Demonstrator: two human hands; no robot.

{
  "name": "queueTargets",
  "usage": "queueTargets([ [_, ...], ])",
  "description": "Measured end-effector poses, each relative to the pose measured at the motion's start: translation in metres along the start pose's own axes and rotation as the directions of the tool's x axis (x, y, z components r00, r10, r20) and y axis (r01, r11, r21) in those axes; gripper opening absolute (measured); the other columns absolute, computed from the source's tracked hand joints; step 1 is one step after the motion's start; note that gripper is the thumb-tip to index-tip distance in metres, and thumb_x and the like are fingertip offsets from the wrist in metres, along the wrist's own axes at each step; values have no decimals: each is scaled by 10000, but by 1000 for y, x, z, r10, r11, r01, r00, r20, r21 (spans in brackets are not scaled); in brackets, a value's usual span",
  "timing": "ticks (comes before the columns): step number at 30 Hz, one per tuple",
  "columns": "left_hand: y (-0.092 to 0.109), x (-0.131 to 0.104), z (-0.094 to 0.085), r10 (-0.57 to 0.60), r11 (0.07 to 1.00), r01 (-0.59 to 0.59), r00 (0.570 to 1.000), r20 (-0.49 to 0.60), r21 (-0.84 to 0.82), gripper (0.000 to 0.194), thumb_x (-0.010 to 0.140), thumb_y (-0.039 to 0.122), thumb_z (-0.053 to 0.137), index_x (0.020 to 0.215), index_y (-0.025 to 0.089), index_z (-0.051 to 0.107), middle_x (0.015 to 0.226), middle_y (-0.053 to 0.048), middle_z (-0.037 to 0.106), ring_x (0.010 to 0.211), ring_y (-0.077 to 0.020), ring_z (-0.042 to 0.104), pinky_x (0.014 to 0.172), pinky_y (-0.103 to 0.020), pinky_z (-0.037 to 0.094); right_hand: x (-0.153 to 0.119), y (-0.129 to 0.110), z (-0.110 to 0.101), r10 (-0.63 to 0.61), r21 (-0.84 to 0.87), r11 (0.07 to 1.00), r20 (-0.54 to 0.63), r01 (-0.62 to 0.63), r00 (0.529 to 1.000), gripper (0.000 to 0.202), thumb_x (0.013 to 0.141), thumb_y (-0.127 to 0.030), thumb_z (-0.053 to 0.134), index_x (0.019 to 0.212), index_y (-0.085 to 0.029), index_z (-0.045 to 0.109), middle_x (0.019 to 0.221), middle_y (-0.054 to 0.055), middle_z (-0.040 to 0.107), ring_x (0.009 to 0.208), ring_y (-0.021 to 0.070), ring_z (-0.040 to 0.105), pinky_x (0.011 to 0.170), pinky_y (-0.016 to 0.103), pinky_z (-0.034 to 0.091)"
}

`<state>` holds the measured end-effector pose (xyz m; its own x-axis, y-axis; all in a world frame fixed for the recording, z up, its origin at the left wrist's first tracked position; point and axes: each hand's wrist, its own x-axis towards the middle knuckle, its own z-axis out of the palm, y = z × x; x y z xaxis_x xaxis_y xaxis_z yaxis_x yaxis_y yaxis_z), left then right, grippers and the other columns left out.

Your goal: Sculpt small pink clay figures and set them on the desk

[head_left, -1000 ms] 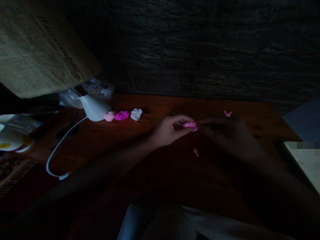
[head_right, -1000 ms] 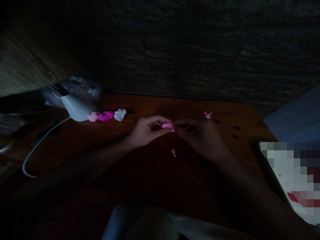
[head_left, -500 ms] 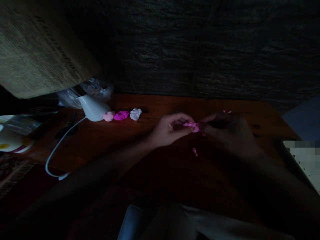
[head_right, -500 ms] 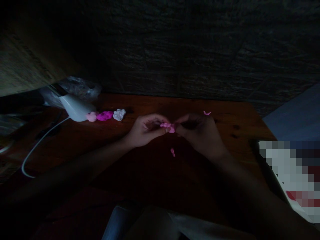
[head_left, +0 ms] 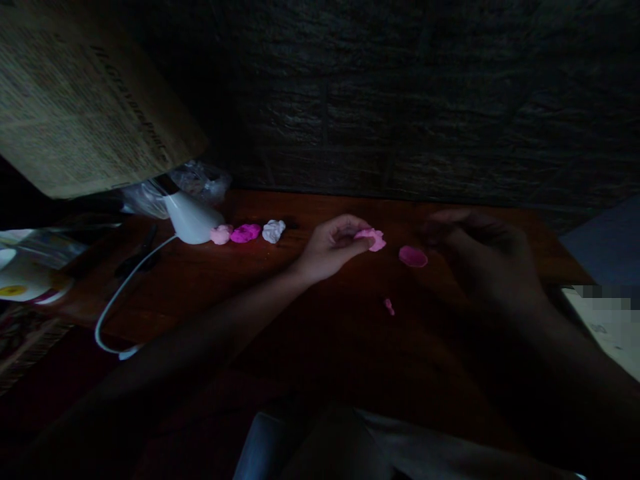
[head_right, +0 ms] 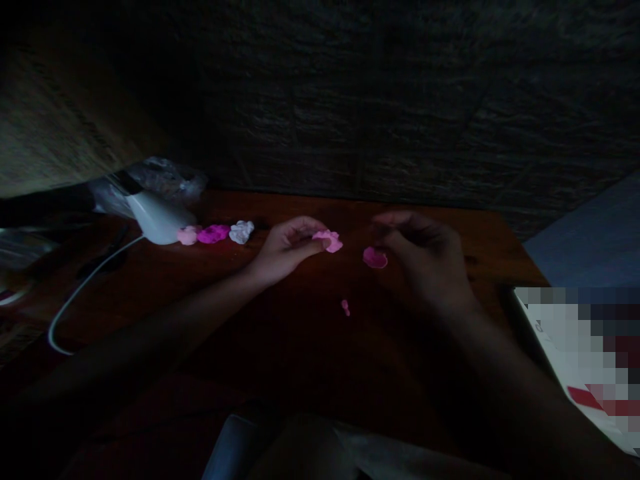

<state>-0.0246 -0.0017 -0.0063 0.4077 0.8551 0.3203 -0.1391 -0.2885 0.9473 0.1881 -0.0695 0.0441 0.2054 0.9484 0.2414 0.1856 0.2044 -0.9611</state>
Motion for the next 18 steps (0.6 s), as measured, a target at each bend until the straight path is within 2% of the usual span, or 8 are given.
queueTargets([
  [3, 1, -3, 4, 28, 1000, -27, 997, 68, -15, 247, 779, 245, 818, 979, 144, 714, 1019, -58, 774, 946, -141, 722, 937, -320, 554, -2, 3, 4, -27, -122, 991, 208, 53, 978, 170, 822, -419, 768, 881, -263, 798, 834, 33, 791, 735, 219, 732, 687, 374, 619],
  [5, 1, -4, 6, 31, 999, -29, 995, 91, -18, 246, 784, 257, 821, 986, 148, 730, 1018, -57, 782, 940, -145, 728, 931, -327, 562, -3, 5, 6, -80, -168, 977, 280, 131, 957, 196, 860, -445, 736, 904, -270, 811, 870, 37, 806, 817, 236, 756, 763, 388, 629],
  [9, -1, -4, 7, 25, 1000, -23, 996, 89, -21, 295, 770, 282, 842, 1015, 154, 741, 1040, -63, 788, 961, -160, 738, 945, -344, 569, -4, 8, 6, -152, -265, 933, 328, 245, 932, 168, 921, -391, 685, 957, -295, 819, 984, 37, 826, 919, 257, 774, 867, 423, 617],
  [13, 0, -5, 8, 34, 999, -34, 997, 69, 1, 302, 749, 280, 855, 989, 140, 736, 987, -58, 783, 914, -147, 732, 911, -320, 572, -5, 9, 5, -225, -343, 874, 342, 344, 912, 167, 930, -352, 669, 982, -301, 819, 994, 44, 823, 872, 261, 774, 772, 403, 609],
  [18, 4, -7, 11, 50, 995, -55, 997, 65, 77, 247, 773, 316, 835, 918, 140, 740, 925, -51, 773, 849, -137, 714, 845, -296, 572, -8, 9, 8, -282, -401, 822, 329, 404, 901, 166, 932, -337, 667, 980, -300, 822, 972, 60, 810, 835, 265, 759, 700, 393, 582],
])
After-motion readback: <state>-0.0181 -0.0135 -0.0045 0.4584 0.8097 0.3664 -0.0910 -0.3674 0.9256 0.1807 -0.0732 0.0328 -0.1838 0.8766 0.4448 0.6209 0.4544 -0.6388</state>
